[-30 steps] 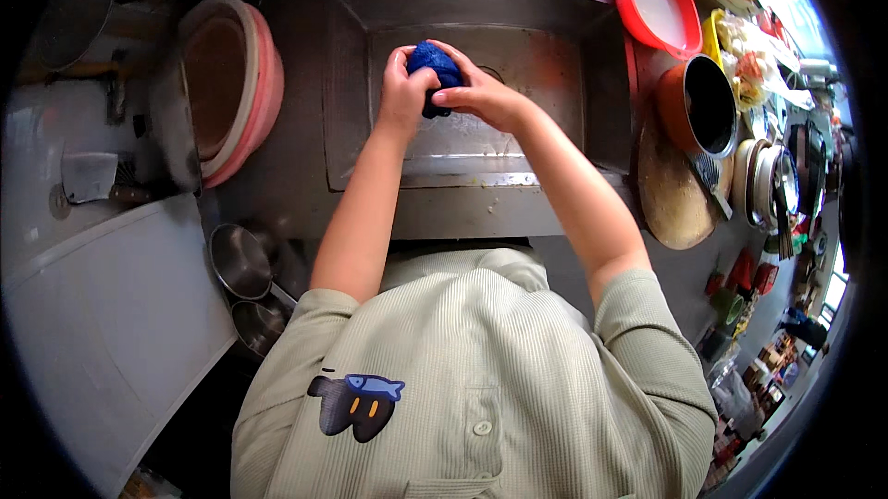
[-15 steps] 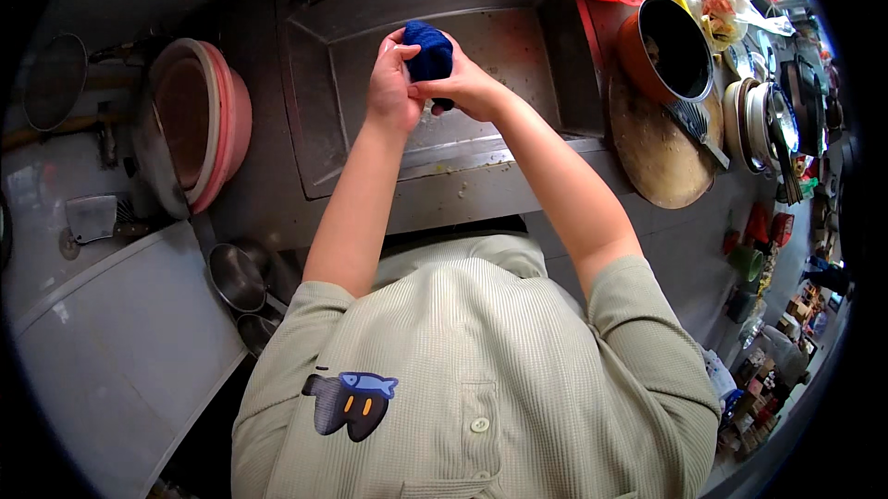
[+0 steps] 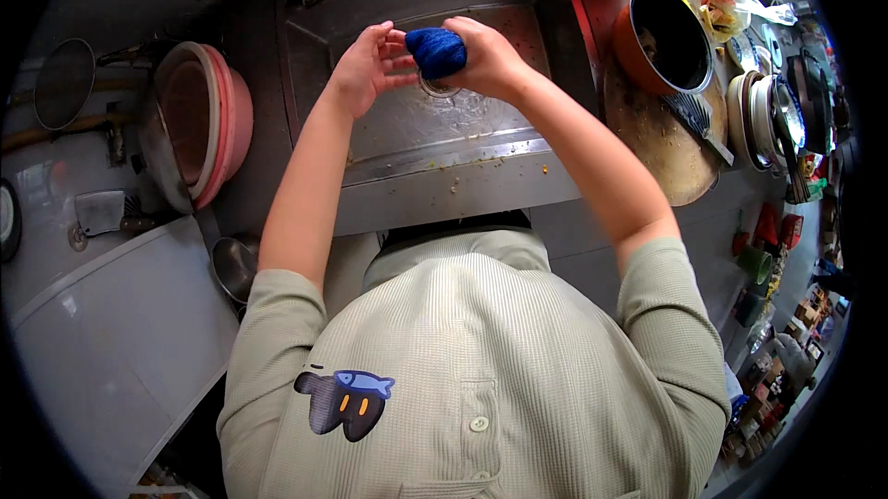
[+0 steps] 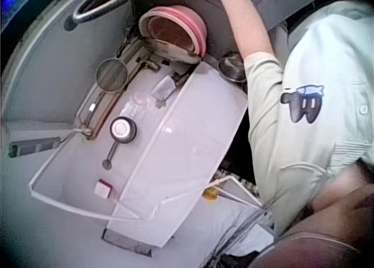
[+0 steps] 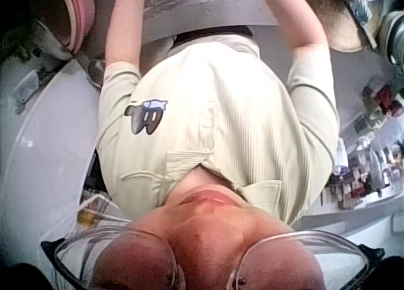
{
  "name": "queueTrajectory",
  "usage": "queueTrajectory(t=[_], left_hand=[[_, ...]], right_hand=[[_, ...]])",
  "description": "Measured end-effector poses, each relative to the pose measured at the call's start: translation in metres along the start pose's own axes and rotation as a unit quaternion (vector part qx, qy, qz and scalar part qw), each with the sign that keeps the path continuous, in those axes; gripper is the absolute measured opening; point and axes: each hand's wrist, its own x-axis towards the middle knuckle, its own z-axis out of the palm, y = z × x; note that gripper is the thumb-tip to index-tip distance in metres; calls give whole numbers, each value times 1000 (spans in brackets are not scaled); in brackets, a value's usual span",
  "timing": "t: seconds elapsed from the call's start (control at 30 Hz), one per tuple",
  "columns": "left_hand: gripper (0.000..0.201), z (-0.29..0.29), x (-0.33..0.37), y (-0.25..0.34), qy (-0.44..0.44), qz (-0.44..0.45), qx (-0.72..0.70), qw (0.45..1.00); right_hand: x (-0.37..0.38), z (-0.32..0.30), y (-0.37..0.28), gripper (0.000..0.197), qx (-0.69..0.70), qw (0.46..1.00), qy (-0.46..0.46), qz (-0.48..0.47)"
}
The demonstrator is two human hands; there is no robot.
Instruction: The person washes a blue cloth by hand in a sink under running water and wrings it out.
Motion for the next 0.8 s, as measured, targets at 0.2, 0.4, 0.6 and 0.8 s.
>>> queueTrajectory(t=[0.2, 0.4, 0.6, 0.8], left_hand=[[83, 9, -1, -19, -286, -188, -206, 917], [72, 17, -3, -37, -315, -68, -275, 906], [35, 19, -6, -15, -286, -193, -115, 931], [22, 40, 11, -8, -114, -204, 190, 954]], right_hand=[[12, -27, -30, 51, -218, 934, -11, -283], [15, -31, -30, 39, -325, 862, -44, -387], [17, -23, -13, 27, -383, 838, -89, -378], [17, -3, 8, 13, -400, 873, -125, -249]])
